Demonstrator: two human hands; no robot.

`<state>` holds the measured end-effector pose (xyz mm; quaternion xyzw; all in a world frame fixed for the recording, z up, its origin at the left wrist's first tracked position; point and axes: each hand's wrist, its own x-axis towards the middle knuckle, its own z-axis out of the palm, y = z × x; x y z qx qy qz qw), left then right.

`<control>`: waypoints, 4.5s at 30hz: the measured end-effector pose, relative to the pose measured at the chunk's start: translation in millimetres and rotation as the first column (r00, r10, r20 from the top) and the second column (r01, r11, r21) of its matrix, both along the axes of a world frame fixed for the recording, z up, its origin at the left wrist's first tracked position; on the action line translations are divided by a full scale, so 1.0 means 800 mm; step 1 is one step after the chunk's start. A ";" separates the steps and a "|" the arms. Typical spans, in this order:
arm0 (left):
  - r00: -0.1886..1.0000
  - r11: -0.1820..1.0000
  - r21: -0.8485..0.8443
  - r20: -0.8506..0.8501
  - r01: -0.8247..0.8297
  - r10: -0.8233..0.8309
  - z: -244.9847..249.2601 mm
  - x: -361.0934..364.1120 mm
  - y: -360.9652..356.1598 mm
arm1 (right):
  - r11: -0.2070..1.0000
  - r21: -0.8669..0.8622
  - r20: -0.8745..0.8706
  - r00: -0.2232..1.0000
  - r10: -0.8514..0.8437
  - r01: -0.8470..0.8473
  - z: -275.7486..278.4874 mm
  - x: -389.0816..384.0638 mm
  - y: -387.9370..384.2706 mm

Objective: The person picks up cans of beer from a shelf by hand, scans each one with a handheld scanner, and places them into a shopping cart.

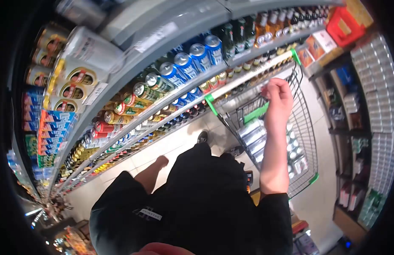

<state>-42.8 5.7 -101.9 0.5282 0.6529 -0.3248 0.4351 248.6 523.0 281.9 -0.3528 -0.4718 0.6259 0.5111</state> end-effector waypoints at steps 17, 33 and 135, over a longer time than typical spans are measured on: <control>-0.112 -0.106 -0.040 0.518 -0.994 0.848 0.053 -0.097 -0.008 | 0.383 0.736 0.475 0.829 0.297 -0.559 0.259 -0.370 -0.113; -0.361 0.318 -0.460 0.875 -0.829 0.323 0.327 -0.117 0.207 | 0.730 0.612 -0.104 0.885 0.454 -0.303 0.248 -0.272 -0.083; 0.914 0.988 0.130 0.384 0.085 -0.130 0.054 0.549 0.468 | 0.548 -0.608 0.770 0.594 0.232 0.575 -0.453 0.391 -0.148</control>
